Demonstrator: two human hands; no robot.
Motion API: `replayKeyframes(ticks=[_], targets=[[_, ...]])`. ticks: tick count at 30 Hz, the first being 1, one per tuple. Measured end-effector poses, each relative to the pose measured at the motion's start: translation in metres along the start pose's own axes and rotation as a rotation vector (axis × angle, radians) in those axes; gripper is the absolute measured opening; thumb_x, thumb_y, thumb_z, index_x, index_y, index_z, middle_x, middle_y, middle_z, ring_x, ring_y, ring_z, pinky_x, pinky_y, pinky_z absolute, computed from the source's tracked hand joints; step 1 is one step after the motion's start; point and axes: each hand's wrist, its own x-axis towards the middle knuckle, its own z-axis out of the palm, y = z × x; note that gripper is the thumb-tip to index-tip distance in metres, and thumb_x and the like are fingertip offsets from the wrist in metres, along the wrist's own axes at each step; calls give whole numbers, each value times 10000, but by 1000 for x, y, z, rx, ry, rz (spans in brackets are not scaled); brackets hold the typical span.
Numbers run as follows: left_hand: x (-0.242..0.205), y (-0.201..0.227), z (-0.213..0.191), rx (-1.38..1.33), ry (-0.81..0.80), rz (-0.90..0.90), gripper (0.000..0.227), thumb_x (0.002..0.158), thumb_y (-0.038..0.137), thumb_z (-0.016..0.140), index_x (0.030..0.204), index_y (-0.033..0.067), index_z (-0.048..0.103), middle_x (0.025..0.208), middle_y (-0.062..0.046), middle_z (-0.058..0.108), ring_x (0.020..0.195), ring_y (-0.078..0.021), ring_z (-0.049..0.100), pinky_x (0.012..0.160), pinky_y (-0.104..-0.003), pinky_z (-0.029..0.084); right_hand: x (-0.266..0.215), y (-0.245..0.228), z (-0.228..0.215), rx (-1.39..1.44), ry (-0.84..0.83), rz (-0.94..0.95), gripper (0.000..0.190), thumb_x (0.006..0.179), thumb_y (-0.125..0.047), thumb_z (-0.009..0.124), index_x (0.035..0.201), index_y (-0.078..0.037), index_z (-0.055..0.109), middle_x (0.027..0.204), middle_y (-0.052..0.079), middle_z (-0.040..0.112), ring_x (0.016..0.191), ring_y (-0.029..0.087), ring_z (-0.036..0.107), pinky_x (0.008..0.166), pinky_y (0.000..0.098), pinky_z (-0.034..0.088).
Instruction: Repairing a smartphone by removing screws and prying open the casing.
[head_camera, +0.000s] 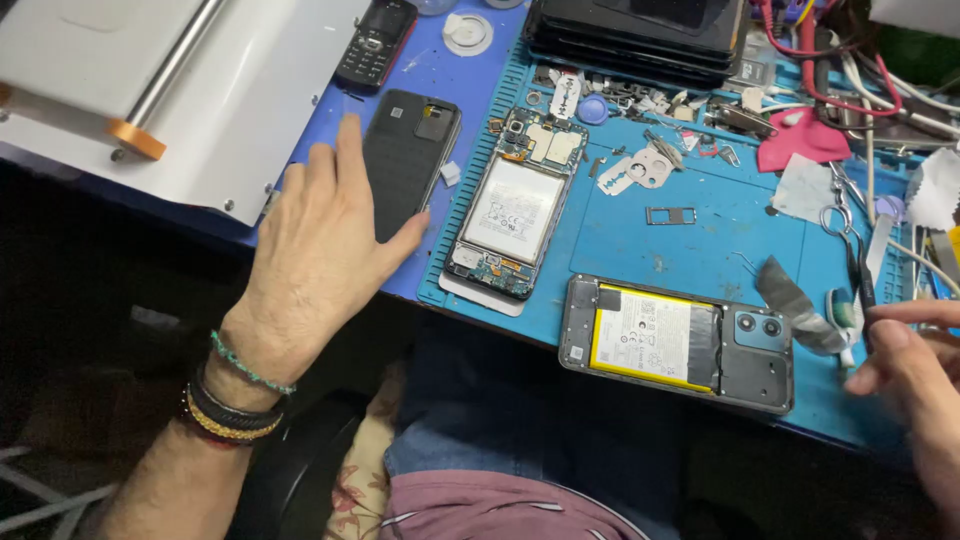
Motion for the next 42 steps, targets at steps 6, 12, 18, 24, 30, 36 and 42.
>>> replayKeyframes(ticks=[6, 12, 18, 24, 30, 36, 42], targets=[[4, 7, -11, 29, 9, -28, 950, 893, 401, 763, 1505, -163, 304, 1084, -256, 574, 842, -334, 636, 561, -393, 597, -4, 7, -7, -3, 17, 53, 334, 1260, -147, 396, 1531, 41, 449, 759, 235, 525, 489, 241, 330, 450, 331, 240], [22, 34, -40, -32, 58, 29, 854, 942, 335, 780, 1480, -152, 331, 964, -207, 566, 488, -263, 661, 272, -352, 542, 28, 75, -34, -174, -121, 147, 603, 1253, -282, 293, 971, 139, 618, 1141, 259, 535, 1176, 407, 537, 1011, 605, 416], [30, 87, -39, -128, 37, 135, 929, 891, 478, 763, 1464, -131, 360, 932, -175, 575, 382, -237, 623, 228, -367, 513, 30, -146, 30, -356, -142, -382, 167, 909, -70, 773, 1064, -8, 786, 840, 92, 635, 508, 174, 434, 460, 307, 360], [17, 109, -36, -123, 95, 112, 966, 837, 526, 765, 1488, -79, 386, 941, -147, 592, 324, -182, 565, 206, -347, 432, 92, -146, 83, -493, -293, -601, 183, 833, -218, 847, 991, -136, 806, 938, 64, 681, 672, 219, 588, 610, 367, 495], [9, 111, -38, -140, 82, 109, 991, 821, 565, 778, 1474, -86, 412, 892, -120, 590, 316, -120, 533, 182, -303, 414, 95, -147, 88, -574, -357, -438, 171, 853, -251, 837, 939, -111, 793, 994, 93, 634, 764, 218, 618, 666, 368, 534], [12, 111, -27, -54, 148, 149, 986, 818, 604, 771, 1478, -52, 445, 885, -73, 567, 333, -67, 463, 209, -247, 350, 82, -167, 60, -396, -289, -414, 149, 871, -111, 812, 998, -50, 765, 961, 78, 777, 550, 181, 598, 441, 305, 477], [16, 130, -31, -139, 216, 217, 996, 768, 632, 805, 1397, -86, 523, 932, -81, 637, 386, -130, 561, 276, -266, 360, 74, -210, 56, -127, -466, -539, 136, 814, -29, 861, 920, -26, 774, 746, 45, 689, 585, 104, 532, 494, 229, 448]])
